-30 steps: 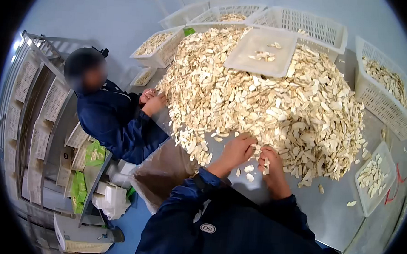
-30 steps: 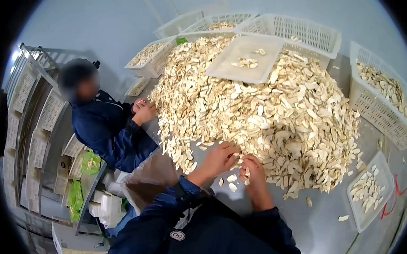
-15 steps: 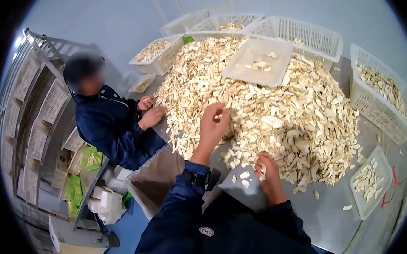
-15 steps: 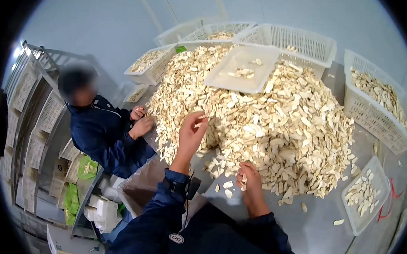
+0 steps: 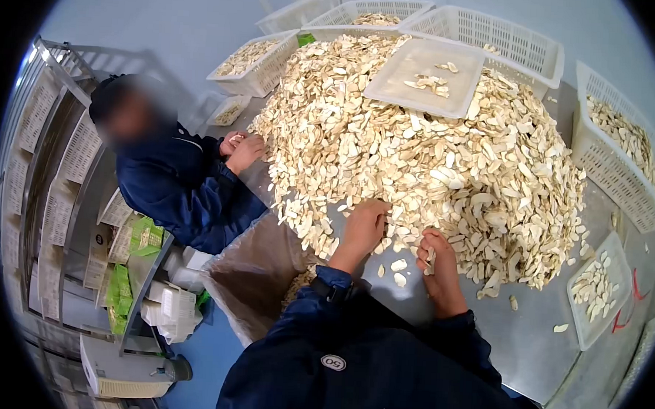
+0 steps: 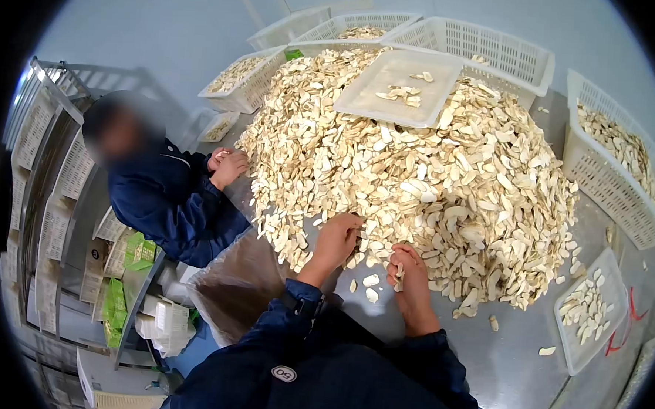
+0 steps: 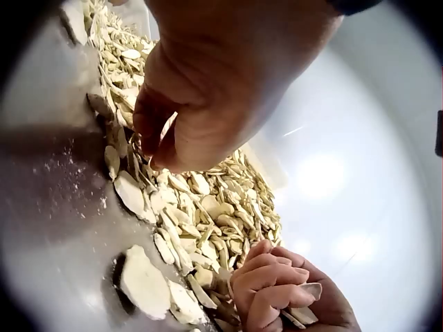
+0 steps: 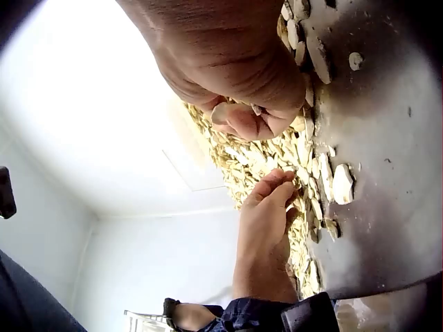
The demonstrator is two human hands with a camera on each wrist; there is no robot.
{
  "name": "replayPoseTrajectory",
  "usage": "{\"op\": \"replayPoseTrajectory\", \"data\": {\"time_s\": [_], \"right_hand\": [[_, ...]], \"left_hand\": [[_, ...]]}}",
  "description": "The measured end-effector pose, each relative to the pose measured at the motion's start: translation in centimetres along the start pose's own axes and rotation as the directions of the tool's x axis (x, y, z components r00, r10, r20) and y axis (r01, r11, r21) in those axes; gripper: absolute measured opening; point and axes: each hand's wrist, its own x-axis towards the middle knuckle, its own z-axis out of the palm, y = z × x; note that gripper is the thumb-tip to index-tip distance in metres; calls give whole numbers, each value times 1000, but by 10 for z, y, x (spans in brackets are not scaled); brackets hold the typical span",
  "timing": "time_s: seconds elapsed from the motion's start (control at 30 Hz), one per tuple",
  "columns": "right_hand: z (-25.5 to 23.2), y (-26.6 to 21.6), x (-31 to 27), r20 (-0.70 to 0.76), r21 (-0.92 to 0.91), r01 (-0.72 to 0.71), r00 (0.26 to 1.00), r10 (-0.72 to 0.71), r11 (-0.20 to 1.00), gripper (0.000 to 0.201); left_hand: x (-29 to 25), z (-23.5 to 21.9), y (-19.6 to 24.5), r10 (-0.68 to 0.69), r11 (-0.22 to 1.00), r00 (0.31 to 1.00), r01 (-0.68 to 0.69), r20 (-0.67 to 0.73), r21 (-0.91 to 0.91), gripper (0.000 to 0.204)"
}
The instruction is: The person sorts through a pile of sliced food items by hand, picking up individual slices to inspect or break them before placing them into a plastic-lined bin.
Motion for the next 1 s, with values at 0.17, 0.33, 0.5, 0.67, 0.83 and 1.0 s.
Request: {"op": "replayPoseTrajectory", "data": {"time_s": [0.17,0.33,0.5,0.67,0.83,1.0], "right_hand": [[2,1,0,35,-27,-26,999,27,999,13],[6,-3,-4,-6,-47,-25,1000,25,999,12],[5,0,-2,11,-41,-18,1000,19,999,12],[6,4,-2,4,-102,-27,1000,27,994,14],[5,9,-1,9,-210,27,1000,-26,977,18],[2,15,1,61,-336,74,997,-57,939,17]], "left_hand": [[8,0,26,-302,946,946,313,115,-88,21],[7,16,22,-284,951,948,297,142,-89,23],[-8,18,7,-305,855,943,333,134,-398,32],[-19,3,11,-308,641,889,456,338,-617,35],[-23,-13,33,-274,512,832,551,483,-659,33],[-30,-16,44,-162,440,835,538,526,-719,26]]}}
